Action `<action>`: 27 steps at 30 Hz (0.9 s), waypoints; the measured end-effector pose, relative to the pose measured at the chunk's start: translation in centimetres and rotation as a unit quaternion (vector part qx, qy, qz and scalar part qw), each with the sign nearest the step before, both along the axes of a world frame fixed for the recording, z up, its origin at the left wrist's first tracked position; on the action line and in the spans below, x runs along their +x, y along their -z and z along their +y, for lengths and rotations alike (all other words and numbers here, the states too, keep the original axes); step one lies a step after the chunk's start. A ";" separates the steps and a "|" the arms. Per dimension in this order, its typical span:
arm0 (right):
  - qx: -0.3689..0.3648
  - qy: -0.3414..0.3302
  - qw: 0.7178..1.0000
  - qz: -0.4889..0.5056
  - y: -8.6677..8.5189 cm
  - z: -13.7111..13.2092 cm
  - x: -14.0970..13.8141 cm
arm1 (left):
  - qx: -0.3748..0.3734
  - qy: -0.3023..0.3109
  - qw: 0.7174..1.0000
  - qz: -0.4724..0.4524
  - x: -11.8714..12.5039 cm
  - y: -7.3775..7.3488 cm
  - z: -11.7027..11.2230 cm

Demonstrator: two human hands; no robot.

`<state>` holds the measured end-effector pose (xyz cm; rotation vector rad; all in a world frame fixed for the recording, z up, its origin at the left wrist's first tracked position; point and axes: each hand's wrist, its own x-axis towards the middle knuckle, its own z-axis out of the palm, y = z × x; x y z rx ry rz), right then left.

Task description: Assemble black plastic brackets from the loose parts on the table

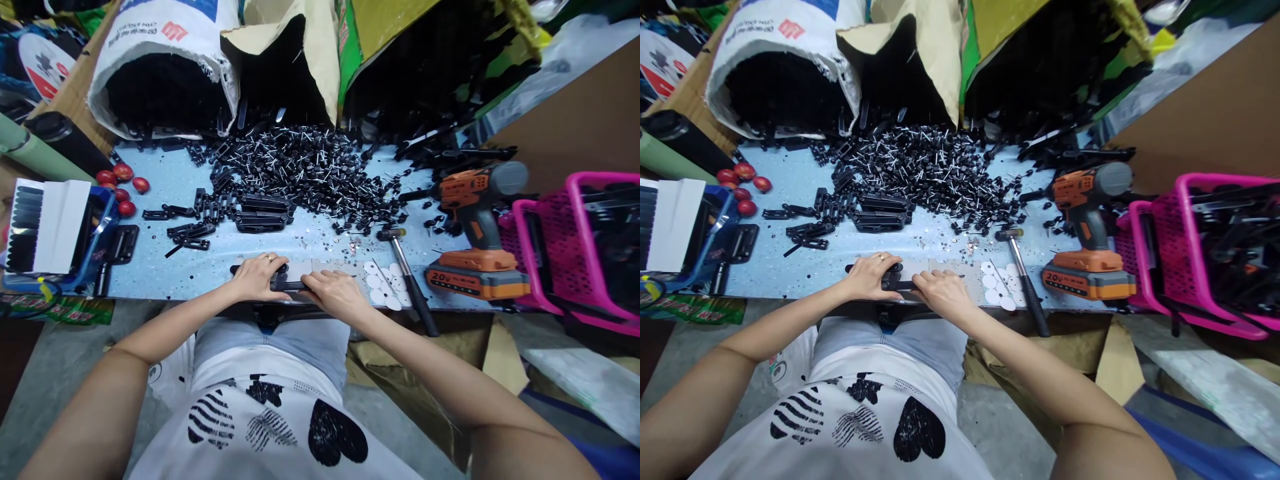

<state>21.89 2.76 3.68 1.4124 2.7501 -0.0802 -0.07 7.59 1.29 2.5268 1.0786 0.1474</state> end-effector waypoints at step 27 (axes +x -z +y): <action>0.062 -0.045 0.997 0.002 -1.7 1.5 0.3 | 0.064 -0.016 0.995 -0.078 -0.3 1.9 -0.2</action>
